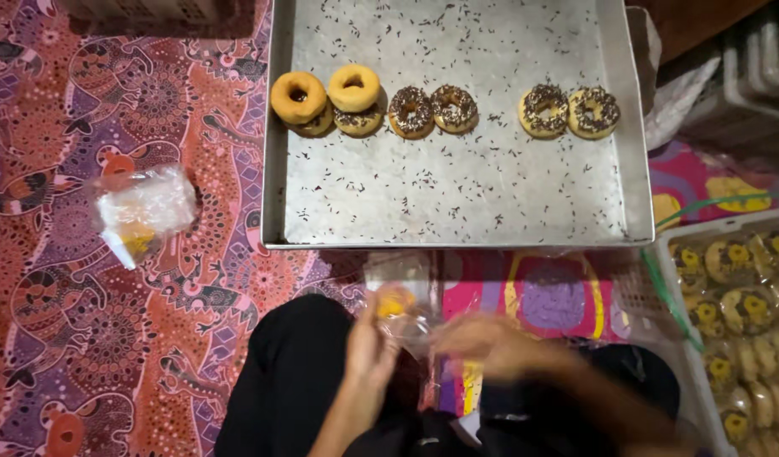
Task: The person sits on a patterned floor mat and repeatedly picks donuts from a metal tray, places them into small clear plastic bags, and sets the filled bags into a white plastic basket. The donuts include plain and chocolate-sprinkled varieties.
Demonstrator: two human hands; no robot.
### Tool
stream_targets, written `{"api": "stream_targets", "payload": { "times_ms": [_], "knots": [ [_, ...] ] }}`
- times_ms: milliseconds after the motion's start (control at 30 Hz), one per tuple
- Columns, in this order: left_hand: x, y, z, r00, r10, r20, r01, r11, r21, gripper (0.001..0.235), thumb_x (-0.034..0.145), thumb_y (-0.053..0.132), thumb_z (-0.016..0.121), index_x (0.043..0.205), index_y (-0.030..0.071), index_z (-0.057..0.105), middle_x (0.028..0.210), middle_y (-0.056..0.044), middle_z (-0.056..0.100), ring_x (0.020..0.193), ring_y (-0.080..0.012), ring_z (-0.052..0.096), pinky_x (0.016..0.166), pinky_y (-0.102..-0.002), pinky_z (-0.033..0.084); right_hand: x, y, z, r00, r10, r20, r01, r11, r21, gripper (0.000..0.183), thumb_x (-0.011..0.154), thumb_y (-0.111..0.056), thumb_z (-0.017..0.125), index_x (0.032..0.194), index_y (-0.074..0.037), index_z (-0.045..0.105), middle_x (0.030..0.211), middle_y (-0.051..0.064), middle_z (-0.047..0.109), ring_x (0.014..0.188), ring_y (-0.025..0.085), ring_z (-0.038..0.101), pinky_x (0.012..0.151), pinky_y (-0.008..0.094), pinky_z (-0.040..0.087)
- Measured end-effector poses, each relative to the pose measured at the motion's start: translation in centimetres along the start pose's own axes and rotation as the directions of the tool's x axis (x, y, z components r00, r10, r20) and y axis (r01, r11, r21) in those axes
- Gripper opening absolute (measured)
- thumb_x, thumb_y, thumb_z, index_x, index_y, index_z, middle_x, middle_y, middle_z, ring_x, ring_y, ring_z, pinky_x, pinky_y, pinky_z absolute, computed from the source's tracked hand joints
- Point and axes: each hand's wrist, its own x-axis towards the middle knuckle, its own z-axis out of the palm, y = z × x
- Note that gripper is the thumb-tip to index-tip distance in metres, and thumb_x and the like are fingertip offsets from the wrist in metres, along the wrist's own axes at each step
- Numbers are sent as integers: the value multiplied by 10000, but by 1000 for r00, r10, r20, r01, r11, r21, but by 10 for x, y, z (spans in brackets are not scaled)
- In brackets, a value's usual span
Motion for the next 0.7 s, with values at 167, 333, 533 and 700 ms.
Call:
{"api": "stream_targets", "payload": {
  "times_ms": [167,333,533,700],
  "knots": [
    [-24,51,70,997,81,-17,-81,995,-51,581,1016,445,431,1467,81,486,1438,-97,577,1254,-207,606,1071,-432,514,49,107,-218,628,-291,-722,-473,593,-651,1278,652,-654,874,1591,25,334,1523,341,491,1400,537,327,1123,651,49],
    [-31,69,131,977,96,190,-80,993,-89,554,1047,436,397,1513,139,439,1481,-100,546,1350,-254,520,1116,-466,442,77,129,-251,642,65,-764,-610,647,-458,1200,718,-553,903,1659,-174,262,1420,163,610,1431,392,495,1208,755,-11],
    [-11,61,127,978,135,158,-102,974,-201,562,1071,435,394,1546,134,399,1507,-97,530,1383,-238,525,1110,-448,474,-5,-6,-88,581,-304,-755,186,953,-241,1215,690,-9,740,1685,-124,52,1309,229,586,1275,324,586,1189,479,452],
    [-33,20,139,984,108,145,-79,978,-193,588,1042,453,456,1530,127,416,1420,-142,537,1306,-292,567,1081,-470,504,-49,-22,27,462,-333,-822,325,926,-193,1261,718,-20,837,1659,-167,10,1320,199,598,1232,284,623,1097,419,523]
  ]
}}
